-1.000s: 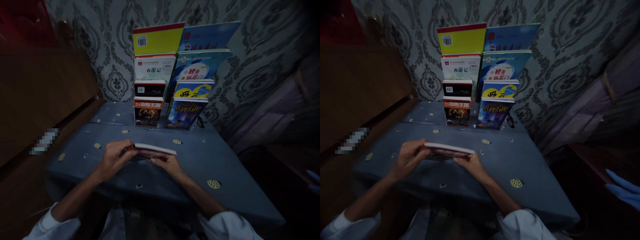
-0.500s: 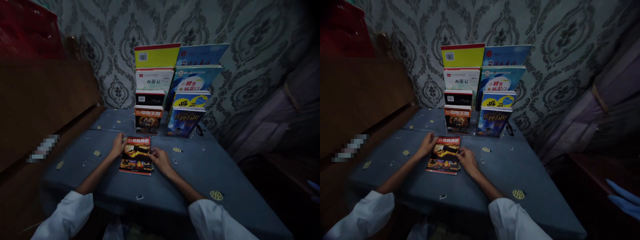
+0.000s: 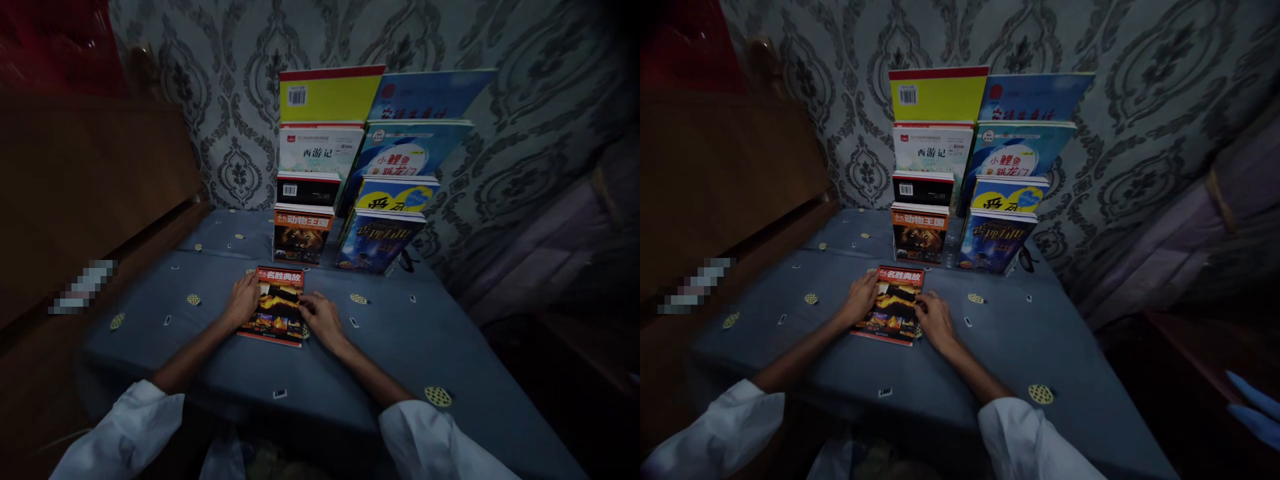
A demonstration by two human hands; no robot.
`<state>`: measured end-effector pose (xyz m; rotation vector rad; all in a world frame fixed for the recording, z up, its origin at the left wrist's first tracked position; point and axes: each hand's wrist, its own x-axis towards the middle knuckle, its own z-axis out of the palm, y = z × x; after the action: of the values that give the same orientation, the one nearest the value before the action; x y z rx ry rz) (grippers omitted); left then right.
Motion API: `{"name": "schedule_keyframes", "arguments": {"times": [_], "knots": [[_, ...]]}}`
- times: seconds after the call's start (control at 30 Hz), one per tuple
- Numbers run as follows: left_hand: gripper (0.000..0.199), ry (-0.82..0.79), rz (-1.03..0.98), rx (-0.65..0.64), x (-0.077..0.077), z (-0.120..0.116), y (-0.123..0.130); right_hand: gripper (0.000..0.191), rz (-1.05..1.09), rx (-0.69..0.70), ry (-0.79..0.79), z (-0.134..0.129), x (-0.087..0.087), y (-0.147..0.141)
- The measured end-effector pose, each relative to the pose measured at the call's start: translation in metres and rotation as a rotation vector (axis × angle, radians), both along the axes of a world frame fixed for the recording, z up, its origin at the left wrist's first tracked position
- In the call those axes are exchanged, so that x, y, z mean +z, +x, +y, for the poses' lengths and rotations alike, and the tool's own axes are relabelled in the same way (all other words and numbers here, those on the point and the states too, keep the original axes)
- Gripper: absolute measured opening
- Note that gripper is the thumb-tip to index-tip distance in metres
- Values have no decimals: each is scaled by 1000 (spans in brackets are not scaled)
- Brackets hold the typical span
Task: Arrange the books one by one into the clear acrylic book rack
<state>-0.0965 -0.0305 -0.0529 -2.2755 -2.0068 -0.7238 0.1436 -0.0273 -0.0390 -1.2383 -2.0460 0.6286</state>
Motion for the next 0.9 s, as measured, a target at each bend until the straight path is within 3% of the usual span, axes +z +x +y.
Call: {"name": "schedule_keyframes", "arguments": {"times": [0.4,0.7,0.9], "knots": [[41,-67,58,51,14,25,12,31,-5,-24,-5,28,1,-4],[44,-69,103,53,10,37,16,32,89,33,84,34,-14,-2],[42,-26,95,27,8,42,16,31,59,53,71,38,-14,0]]}}
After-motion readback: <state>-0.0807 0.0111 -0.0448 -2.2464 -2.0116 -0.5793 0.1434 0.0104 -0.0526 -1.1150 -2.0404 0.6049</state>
